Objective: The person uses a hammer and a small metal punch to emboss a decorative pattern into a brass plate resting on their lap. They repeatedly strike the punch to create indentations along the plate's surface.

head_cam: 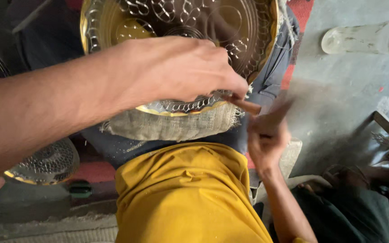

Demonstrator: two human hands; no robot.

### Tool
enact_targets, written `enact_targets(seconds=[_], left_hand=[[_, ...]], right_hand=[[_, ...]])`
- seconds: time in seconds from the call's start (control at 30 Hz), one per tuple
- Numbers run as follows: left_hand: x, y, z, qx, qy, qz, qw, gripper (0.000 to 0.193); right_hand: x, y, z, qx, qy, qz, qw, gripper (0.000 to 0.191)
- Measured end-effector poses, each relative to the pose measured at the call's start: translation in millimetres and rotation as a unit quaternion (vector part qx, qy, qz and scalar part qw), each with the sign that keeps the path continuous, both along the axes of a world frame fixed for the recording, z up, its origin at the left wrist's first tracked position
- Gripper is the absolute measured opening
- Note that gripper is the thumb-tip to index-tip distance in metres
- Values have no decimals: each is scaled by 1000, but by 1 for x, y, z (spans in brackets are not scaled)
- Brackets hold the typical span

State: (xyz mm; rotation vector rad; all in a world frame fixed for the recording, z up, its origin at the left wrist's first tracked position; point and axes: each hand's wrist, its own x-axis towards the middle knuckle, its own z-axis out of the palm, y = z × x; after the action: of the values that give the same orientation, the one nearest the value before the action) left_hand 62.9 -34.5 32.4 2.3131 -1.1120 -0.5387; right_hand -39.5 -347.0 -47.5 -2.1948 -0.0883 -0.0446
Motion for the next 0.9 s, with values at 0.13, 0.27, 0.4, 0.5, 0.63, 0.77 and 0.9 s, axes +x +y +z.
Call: enact_targets(seconds=[0.13, 0.27, 0.4, 0.5, 0.63, 0.77, 0.9], left_hand=[[5, -13, -8, -24, -27, -34, 999, 45], [6, -13, -5, -19, -9, -62, 998, 48], [2, -8, 4, -34, -2, -44, 998, 50], [-3, 2, 5, -4, 73, 12, 997, 64], [-7, 9, -2, -29, 31, 33, 999, 68], [-10, 12, -4, -5, 11, 12, 1000, 65], [-9, 11, -2, -33, -42, -1, 999, 55]], right_hand=[[-13, 2, -11, -63, -15, -3, 998, 17], [-16, 4, -9, -96, -38, -4, 995, 24], [-21, 9, 3, -64, -23, 31, 997, 28], [-26, 12, 13, 15, -30, -9, 999, 15], [-18, 11, 11, 71, -10, -20, 997, 13], [-3, 4, 1, 67, 45, 60, 995, 13], [-2, -2, -2, 52, 128, -51, 989, 9]])
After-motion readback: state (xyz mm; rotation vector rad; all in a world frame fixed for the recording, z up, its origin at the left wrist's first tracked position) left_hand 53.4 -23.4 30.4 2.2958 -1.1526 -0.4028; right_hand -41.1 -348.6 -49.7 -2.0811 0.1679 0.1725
